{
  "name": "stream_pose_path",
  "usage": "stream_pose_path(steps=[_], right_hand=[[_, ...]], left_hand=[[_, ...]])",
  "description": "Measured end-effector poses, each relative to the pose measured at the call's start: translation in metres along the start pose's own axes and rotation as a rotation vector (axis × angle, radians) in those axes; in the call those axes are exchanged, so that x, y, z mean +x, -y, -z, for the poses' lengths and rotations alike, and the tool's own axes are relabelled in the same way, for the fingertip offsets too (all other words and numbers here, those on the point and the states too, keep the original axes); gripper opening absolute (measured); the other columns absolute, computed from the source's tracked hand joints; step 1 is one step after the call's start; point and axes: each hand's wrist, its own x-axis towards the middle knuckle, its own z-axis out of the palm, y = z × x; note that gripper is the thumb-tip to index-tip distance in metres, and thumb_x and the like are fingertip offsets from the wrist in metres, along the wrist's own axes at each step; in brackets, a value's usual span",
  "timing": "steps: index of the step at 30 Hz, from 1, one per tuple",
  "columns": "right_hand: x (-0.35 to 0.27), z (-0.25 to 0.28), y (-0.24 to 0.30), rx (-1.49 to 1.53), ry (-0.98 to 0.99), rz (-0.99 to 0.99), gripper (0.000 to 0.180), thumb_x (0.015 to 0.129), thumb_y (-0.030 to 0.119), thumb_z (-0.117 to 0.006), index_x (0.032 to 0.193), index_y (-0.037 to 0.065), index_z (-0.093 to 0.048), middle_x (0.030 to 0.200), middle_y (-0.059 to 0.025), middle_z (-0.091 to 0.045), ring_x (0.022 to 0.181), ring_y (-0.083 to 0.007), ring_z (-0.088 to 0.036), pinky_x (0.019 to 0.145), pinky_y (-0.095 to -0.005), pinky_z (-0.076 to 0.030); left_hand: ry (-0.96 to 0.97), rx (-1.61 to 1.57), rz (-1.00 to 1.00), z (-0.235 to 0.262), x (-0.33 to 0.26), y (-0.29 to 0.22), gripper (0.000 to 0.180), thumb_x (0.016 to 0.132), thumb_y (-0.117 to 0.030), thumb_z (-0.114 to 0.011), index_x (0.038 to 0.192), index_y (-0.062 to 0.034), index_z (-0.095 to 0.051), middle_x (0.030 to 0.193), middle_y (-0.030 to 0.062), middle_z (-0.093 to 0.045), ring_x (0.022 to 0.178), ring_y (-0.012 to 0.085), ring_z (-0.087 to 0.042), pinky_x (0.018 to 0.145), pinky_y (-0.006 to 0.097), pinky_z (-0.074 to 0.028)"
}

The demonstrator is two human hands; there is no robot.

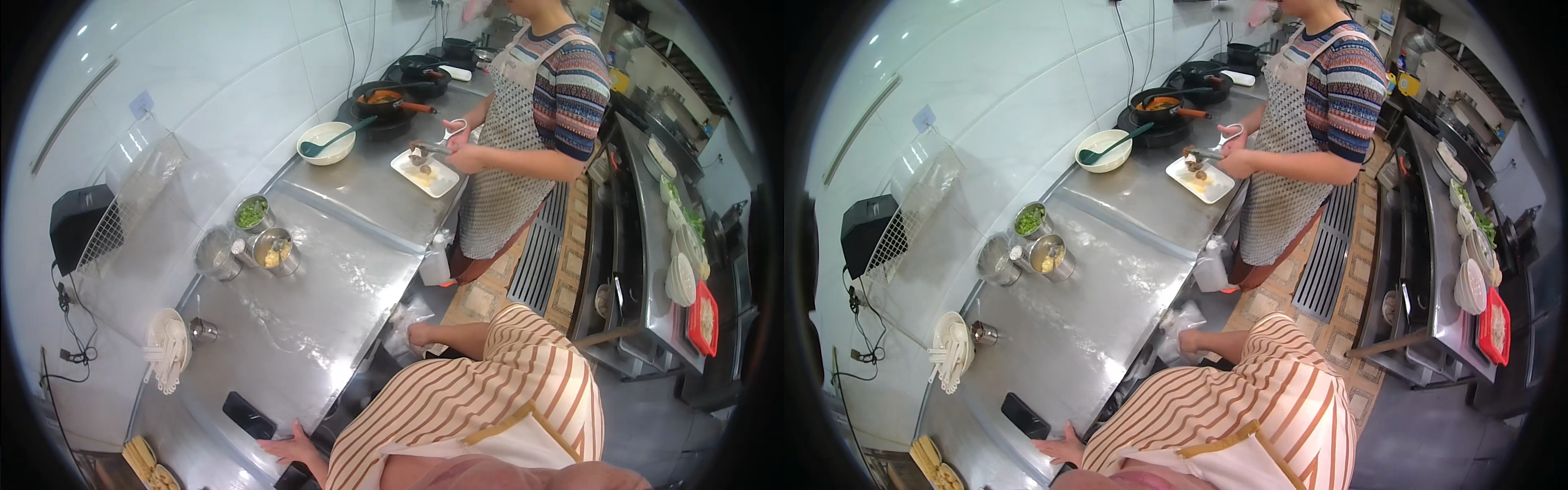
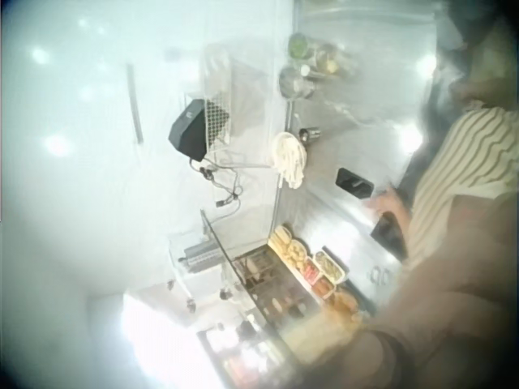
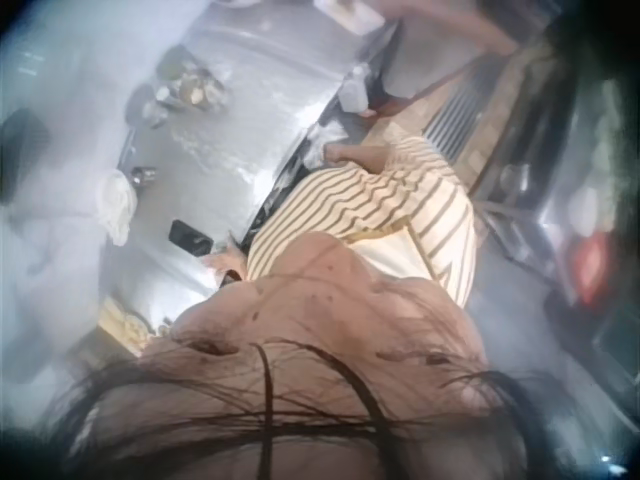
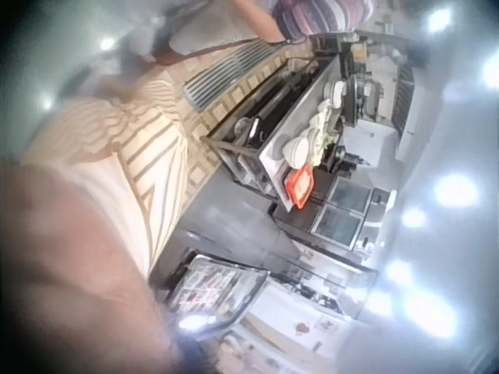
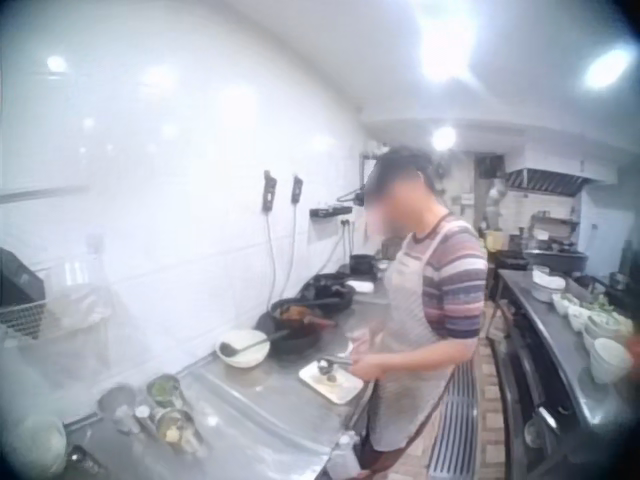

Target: The person assembles food items into a white styrofoam container using tongs. They select various ingredients, including meat and vegetables, from a refrigerated display case and place them into the container. The person moves between the display case and a counter area during the process.

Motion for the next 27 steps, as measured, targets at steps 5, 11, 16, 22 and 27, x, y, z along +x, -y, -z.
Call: stream_pose_path(steps=[5, 11, 16, 22, 27], right_hand=[[-0.028, -0.012, 0.025, 0.066, 0.082, -0.042, 0.028, 0.076, 0.025, -0.05, 0.08, 0.002, -0.066, 0.085, -0.0215, -0.062, 0.076, -0.0371, -0.06, 0.07, -0.0433, -0.047], [-0.102, -0.001, 0.072, 0.35, -0.063, 0.08, 0.029, 0.081, 0.028, -0.055, 0.083, 0.001, -0.065, 0.083, -0.0211, -0.063, 0.077, -0.0353, -0.059, 0.069, -0.0383, -0.047], [-0.102, 0.064, 0.201, 0.423, -0.073, 0.017, 0.02, 0.084, 0.019, -0.054, 0.086, 0.001, -0.063, 0.072, -0.0152, -0.063, 0.063, -0.0277, -0.059, 0.061, -0.0319, -0.047], [-0.024, 0.087, 0.281, 0.342, -0.422, 0.42, 0.012, 0.082, 0.013, -0.055, 0.09, 0.006, -0.061, 0.082, -0.0148, -0.062, 0.07, -0.031, -0.06, 0.062, -0.0343, -0.048], [0.007, 0.077, 0.291, 0.256, -0.524, 0.402, 0.007, 0.08, 0.011, -0.056, 0.085, 0.009, -0.06, 0.074, -0.0117, -0.062, 0.061, -0.0296, -0.059, 0.055, -0.0356, -0.047]], left_hand=[[0.07, -0.099, -0.143, 0.019, 0.042, -0.003, 0.113, 0.061, -0.058, -0.068, 0.138, 0.0045, -0.015, 0.138, 0.0256, -0.027, 0.123, 0.0419, -0.03, 0.096, 0.053, -0.025], [0.093, -0.349, -0.31, 0.017, 0.067, 0.002, 0.104, 0.061, -0.038, -0.075, 0.137, 0.0041, -0.019, 0.138, 0.024, -0.027, 0.126, 0.0394, -0.027, 0.104, 0.046, -0.019], [0.074, -0.451, -0.349, 0.043, 0.071, -0.001, 0.102, 0.059, -0.03, -0.076, 0.137, 0.002, -0.019, 0.135, 0.0277, -0.028, 0.122, 0.0418, -0.03, 0.1, 0.049, -0.022], [0.152, -0.474, -0.388, 0.024, 0.093, -0.022, 0.096, 0.06, -0.024, -0.072, 0.137, 0.0009, -0.019, 0.134, 0.031, -0.028, 0.119, 0.0425, -0.033, 0.096, 0.05, -0.024], [0.178, -0.356, -0.402, 0.026, 0.113, -0.035, 0.094, 0.062, -0.024, -0.071, 0.137, 0.0007, -0.021, 0.133, 0.0311, -0.03, 0.116, 0.0424, -0.036, 0.094, 0.049, -0.026]])
